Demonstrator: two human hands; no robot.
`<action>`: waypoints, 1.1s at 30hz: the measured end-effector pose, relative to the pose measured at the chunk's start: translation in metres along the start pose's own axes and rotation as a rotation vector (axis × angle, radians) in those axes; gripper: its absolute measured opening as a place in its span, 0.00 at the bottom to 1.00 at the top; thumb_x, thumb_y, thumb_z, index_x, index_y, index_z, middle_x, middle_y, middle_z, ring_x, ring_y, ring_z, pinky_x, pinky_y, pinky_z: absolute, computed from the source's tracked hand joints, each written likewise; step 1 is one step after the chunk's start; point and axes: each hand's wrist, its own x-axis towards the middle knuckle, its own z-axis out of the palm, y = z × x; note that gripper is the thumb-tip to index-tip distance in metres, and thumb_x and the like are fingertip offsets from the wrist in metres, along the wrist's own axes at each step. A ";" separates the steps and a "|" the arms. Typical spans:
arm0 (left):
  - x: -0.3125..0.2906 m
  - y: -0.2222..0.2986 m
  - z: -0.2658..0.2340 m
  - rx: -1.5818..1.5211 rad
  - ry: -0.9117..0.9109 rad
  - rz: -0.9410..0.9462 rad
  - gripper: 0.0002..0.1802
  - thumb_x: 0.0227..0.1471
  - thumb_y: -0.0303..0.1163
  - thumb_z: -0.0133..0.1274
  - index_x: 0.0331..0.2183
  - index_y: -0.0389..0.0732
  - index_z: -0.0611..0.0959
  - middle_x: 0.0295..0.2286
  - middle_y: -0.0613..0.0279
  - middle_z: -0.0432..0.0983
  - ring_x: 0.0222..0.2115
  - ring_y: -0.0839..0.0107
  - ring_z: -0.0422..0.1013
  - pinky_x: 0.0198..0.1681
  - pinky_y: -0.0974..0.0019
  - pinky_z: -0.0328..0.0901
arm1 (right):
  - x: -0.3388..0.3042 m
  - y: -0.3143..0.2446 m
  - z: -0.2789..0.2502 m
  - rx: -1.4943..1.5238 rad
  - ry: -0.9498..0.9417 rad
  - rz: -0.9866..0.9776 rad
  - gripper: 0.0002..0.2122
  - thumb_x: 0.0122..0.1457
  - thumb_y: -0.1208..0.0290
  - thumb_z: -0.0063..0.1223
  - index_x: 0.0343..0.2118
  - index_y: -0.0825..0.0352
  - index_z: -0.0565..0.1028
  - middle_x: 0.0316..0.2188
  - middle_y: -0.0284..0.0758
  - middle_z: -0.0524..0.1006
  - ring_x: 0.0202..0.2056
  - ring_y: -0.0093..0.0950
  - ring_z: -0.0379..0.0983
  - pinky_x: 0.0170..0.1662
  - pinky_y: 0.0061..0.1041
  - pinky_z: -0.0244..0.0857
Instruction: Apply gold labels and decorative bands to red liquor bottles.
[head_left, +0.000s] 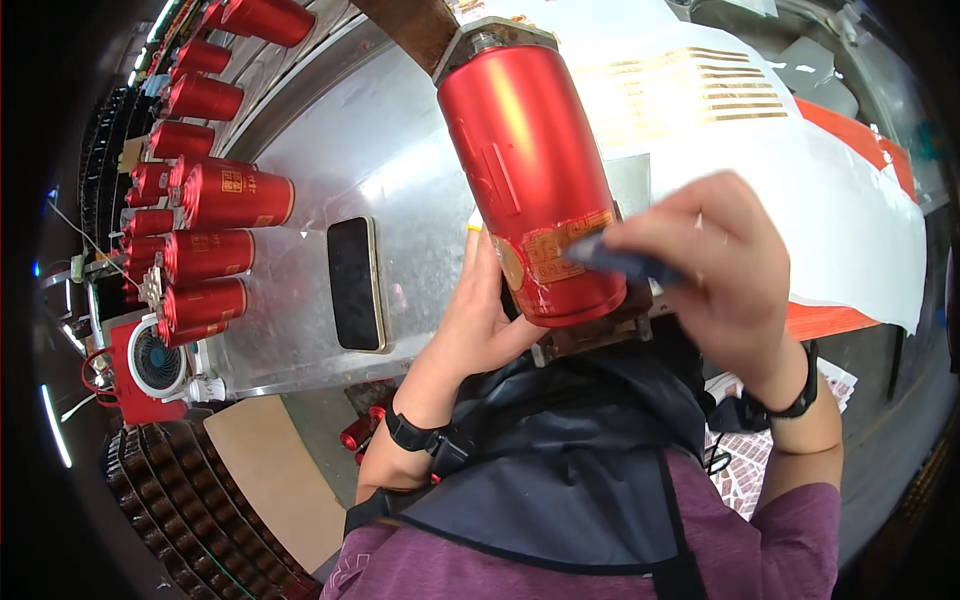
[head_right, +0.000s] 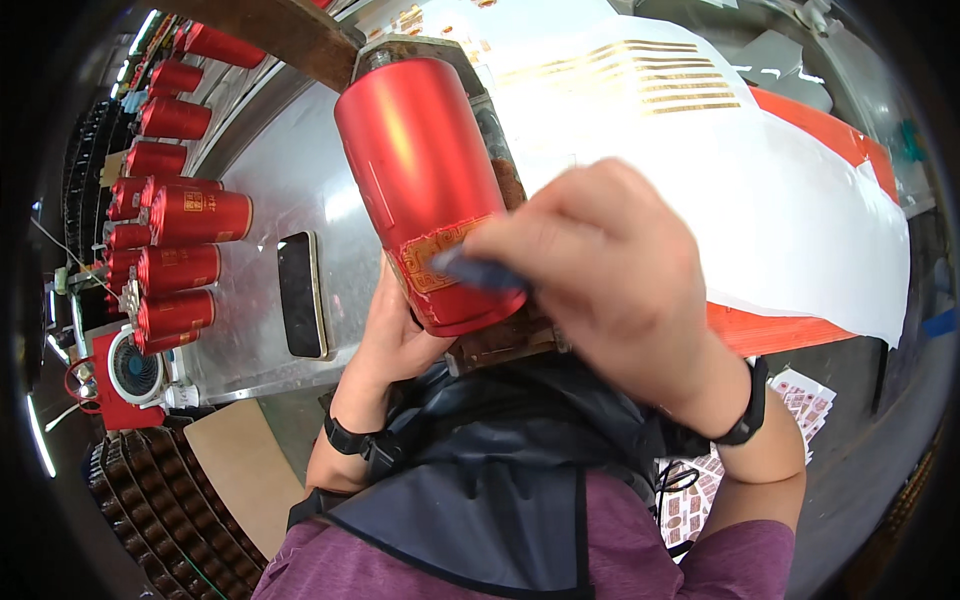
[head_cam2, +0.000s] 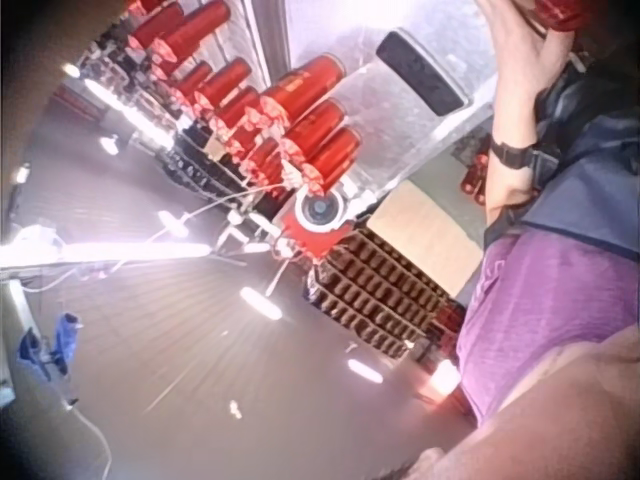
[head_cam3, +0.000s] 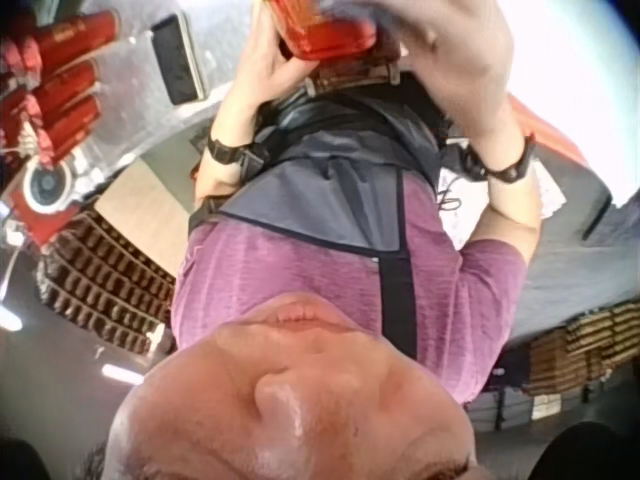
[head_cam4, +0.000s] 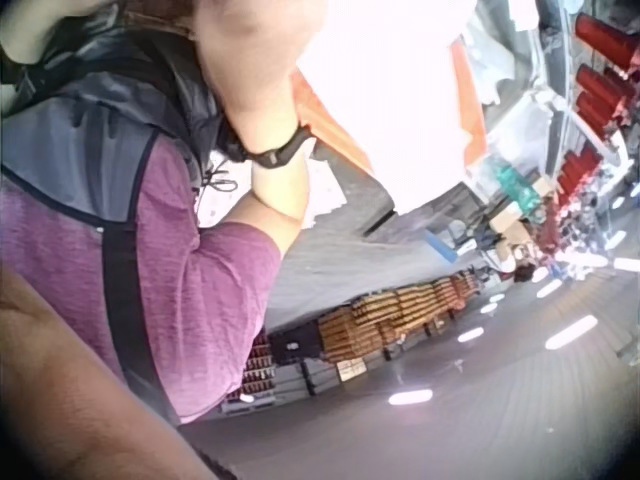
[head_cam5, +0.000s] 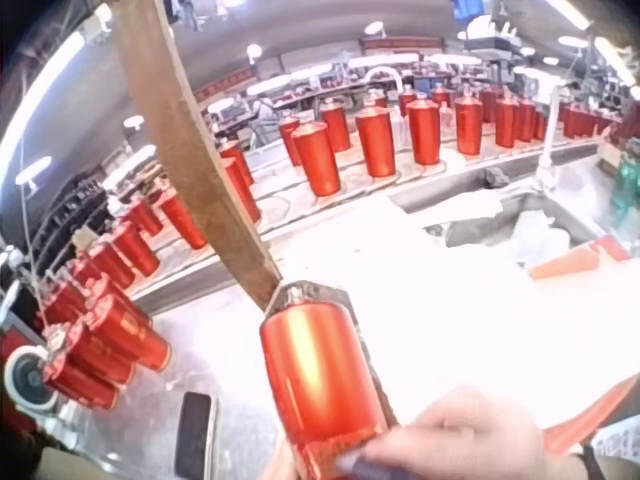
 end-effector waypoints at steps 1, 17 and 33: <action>0.002 0.000 -0.001 0.000 -0.028 0.013 0.47 0.46 0.34 0.65 0.63 0.33 0.60 0.57 0.42 0.61 0.57 0.43 0.59 0.61 0.50 0.56 | 0.001 0.005 0.000 -0.033 0.035 0.069 0.17 0.40 0.81 0.64 0.36 0.62 0.83 0.29 0.30 0.76 0.30 0.31 0.73 0.32 0.28 0.66; 0.017 0.007 0.017 -0.027 0.194 0.042 0.82 0.34 0.40 0.79 0.67 0.32 0.30 0.59 0.42 0.63 0.58 0.52 0.67 0.61 0.55 0.61 | -0.008 0.006 0.002 0.010 0.081 0.105 0.18 0.41 0.85 0.62 0.37 0.63 0.83 0.26 0.33 0.75 0.30 0.31 0.71 0.33 0.28 0.65; 0.018 0.012 0.011 -0.300 0.066 -0.082 0.43 0.40 0.24 0.73 0.56 0.37 0.68 0.48 0.54 0.76 0.48 0.64 0.75 0.51 0.59 0.72 | 0.003 0.002 0.005 0.004 0.057 -0.014 0.16 0.42 0.83 0.63 0.37 0.63 0.83 0.27 0.32 0.74 0.30 0.31 0.70 0.33 0.28 0.63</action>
